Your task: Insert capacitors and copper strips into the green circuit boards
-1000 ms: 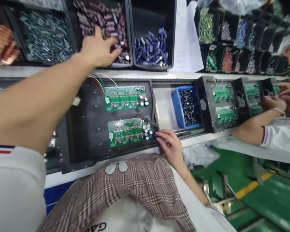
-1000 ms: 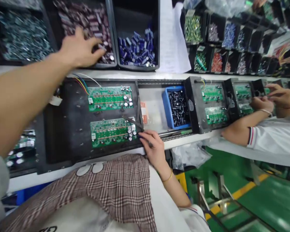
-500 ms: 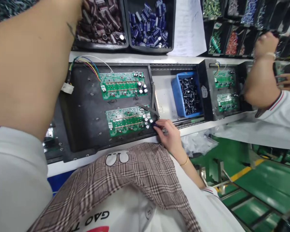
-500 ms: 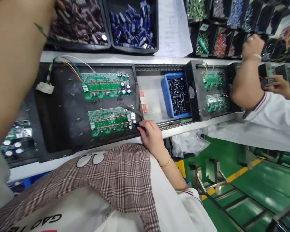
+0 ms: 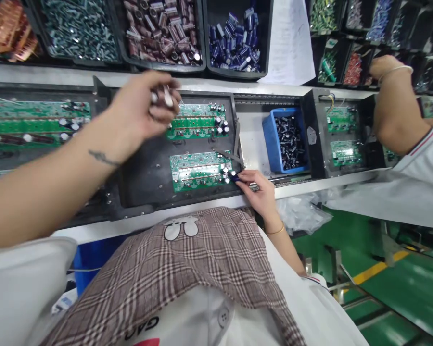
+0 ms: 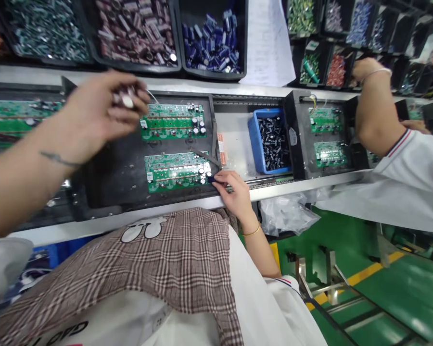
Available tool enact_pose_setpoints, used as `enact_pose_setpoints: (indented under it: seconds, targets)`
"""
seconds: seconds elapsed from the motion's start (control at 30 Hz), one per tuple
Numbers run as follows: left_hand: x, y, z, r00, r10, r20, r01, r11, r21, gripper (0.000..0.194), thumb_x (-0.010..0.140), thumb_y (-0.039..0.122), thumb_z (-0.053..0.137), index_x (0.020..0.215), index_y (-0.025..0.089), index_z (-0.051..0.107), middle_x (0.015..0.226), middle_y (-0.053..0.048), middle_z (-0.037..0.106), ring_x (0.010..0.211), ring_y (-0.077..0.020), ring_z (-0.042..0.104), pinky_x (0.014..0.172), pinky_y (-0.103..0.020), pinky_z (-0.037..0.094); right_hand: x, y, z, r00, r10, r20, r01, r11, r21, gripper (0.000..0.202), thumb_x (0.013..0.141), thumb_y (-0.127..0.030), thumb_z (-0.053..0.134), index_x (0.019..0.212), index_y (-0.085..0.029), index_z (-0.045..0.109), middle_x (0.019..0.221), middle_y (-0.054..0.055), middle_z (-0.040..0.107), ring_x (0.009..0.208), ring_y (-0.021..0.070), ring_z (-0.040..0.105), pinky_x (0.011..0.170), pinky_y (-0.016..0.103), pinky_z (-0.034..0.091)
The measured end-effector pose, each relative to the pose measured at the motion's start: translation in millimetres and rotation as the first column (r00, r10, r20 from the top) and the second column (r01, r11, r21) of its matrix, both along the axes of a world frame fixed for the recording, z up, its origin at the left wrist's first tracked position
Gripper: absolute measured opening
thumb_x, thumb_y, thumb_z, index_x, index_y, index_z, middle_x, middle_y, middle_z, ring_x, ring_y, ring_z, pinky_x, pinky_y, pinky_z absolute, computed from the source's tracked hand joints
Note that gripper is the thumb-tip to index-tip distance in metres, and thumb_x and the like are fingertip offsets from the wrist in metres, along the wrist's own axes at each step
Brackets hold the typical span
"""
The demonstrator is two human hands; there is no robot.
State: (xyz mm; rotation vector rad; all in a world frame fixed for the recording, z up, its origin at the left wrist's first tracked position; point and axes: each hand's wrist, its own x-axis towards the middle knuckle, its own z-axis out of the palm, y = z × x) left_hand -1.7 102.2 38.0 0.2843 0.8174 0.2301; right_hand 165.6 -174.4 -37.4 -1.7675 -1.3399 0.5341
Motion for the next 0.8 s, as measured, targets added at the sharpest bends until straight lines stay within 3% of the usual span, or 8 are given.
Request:
enact_pose_setpoints:
  seconds: [0.07,0.23,0.37,0.43,0.57,0.67,0.8]
  targets:
    - [-8.8,-35.9,-10.6,0.999,0.040,0.007,-0.041,0.996,0.082,0.015,0.092,0.014,0.045,0.080,0.012,0.054,0.062,0.000,0.055,0.042,0.0013,0.045,0.031,-0.005,0.011,2.8,-0.1,-0.2,0.999,0.031,-0.017,-0.032,0.999,-0.010,0.005,0.085,-0.020,0.065,0.089,-0.023,0.065,0.099,0.004,0.069,0.091,0.0157,0.064,0.080,0.034,0.054]
    - [-13.9,-88.1,-33.7,0.999,0.048,0.017,-0.048,0.999,-0.024,0.009,0.086,0.011,0.050,0.080,0.010,0.056,0.067,-0.002,0.050,0.039,-0.0009,0.040,0.026,-0.010,0.011,3.7,1.3,1.5,0.999,0.024,0.047,-0.024,1.000,0.001,0.005,0.088,-0.021,0.061,0.091,-0.023,0.065,0.099,0.004,0.068,0.089,0.0160,0.064,0.077,0.034,0.055]
    - [-10.8,-100.4,-38.1,0.997,0.070,-0.030,-0.069,0.997,0.020,0.006,0.082,0.009,0.053,0.078,0.010,0.057,0.067,-0.001,0.050,0.039,-0.0012,0.040,0.026,-0.011,0.015,-6.5,1.1,2.6,0.950,0.127,0.285,-0.129,0.992,-0.011,0.013,0.090,-0.018,0.056,0.098,-0.024,0.065,0.103,0.006,0.068,0.094,0.0183,0.062,0.083,0.038,0.053]
    - [-10.5,-102.4,-37.6,0.996,0.074,-0.050,-0.073,0.997,0.036,0.007,0.082,0.009,0.052,0.077,0.010,0.056,0.066,-0.001,0.050,0.039,-0.0013,0.039,0.026,-0.011,0.016,-11.5,-0.9,0.4,0.908,0.119,0.401,-0.130,0.992,0.001,0.017,0.091,-0.016,0.054,0.100,-0.023,0.066,0.103,0.008,0.068,0.094,0.0195,0.061,0.083,0.039,0.053]
    - [-12.1,-103.6,-35.2,0.997,0.048,-0.054,-0.047,0.999,0.009,0.007,0.082,0.010,0.053,0.075,0.011,0.056,0.066,0.000,0.050,0.039,-0.0012,0.039,0.026,-0.011,0.017,-9.9,-5.1,-2.4,0.874,0.140,0.466,-0.156,0.988,-0.005,0.021,0.092,-0.014,0.051,0.103,-0.022,0.066,0.106,0.010,0.067,0.095,0.0203,0.059,0.083,0.039,0.053]
    - [-14.1,-103.5,-32.6,0.998,0.037,-0.049,-0.038,0.999,-0.034,0.008,0.083,0.010,0.053,0.075,0.010,0.056,0.066,-0.001,0.051,0.040,-0.0014,0.039,0.026,-0.010,0.017,-5.9,-0.7,12.7,0.859,0.263,0.440,-0.245,0.964,-0.098,0.026,0.093,-0.014,0.048,0.107,-0.024,0.067,0.109,0.009,0.065,0.097,0.0203,0.058,0.084,0.040,0.054]
    - [-18.0,-104.1,-26.8,0.999,0.021,-0.041,-0.026,0.994,-0.107,0.012,0.084,0.011,0.053,0.073,0.010,0.057,0.063,-0.002,0.051,0.039,-0.0012,0.040,0.027,-0.009,0.016,-25.9,25.6,60.0,0.867,0.279,0.412,-0.260,0.960,-0.103,0.038,0.094,-0.014,0.047,0.127,-0.029,0.058,0.121,0.009,0.058,0.109,0.0206,0.057,0.094,0.041,0.052]
